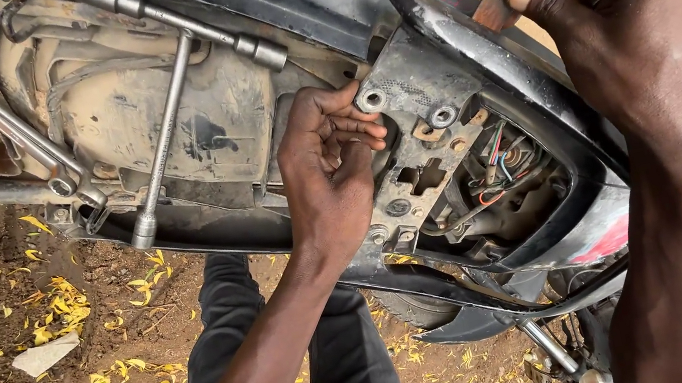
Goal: The person is seen repairing a motorcycle.
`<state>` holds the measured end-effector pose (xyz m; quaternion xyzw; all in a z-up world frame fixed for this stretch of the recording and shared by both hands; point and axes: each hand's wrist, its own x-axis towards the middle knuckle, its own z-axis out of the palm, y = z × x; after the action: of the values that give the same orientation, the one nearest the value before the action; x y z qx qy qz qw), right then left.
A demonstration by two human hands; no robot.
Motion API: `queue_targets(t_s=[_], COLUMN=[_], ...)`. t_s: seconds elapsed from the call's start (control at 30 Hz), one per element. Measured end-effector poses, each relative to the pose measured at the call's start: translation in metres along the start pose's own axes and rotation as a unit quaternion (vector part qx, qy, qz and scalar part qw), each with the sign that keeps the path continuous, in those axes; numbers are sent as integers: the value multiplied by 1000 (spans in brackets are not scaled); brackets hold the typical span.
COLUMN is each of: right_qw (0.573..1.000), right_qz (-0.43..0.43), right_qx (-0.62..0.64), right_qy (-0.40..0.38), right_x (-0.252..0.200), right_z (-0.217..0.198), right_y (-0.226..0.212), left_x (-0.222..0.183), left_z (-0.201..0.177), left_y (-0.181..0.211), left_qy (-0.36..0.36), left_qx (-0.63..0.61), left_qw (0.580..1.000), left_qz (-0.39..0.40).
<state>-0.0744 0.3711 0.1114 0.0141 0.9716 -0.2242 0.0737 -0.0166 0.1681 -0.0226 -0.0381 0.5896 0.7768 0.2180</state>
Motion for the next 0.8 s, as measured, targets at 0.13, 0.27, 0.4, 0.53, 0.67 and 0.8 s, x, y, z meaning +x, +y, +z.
queue_targets(t_s=[0.13,0.27,0.4,0.53,0.67,0.8], right_qw=[998,998,999,980,986,993], right_qz=[-15,46,21,193,151,-2], right_qx=[54,38,16,54,72,115], right_qy=[-8,2,19,-12,1,3], right_x=[-2,-3,-9,3,1,-9], right_z=[0,1,5,-2,2,6], right_y=[-5,-3,8,-11,-6,7], left_x=[-1,0,-4,-2,1,0], left_z=[1,2,1,1,-1,-1], left_y=[-3,-3,0,1,-5,-8], left_qy=[1,-1,-11,-14,-19,-15], left_qx=[1,10,29,45,24,16], left_qw=[1000,1000,999,998,999,999], left_qz=[2,20,29,29,34,39])
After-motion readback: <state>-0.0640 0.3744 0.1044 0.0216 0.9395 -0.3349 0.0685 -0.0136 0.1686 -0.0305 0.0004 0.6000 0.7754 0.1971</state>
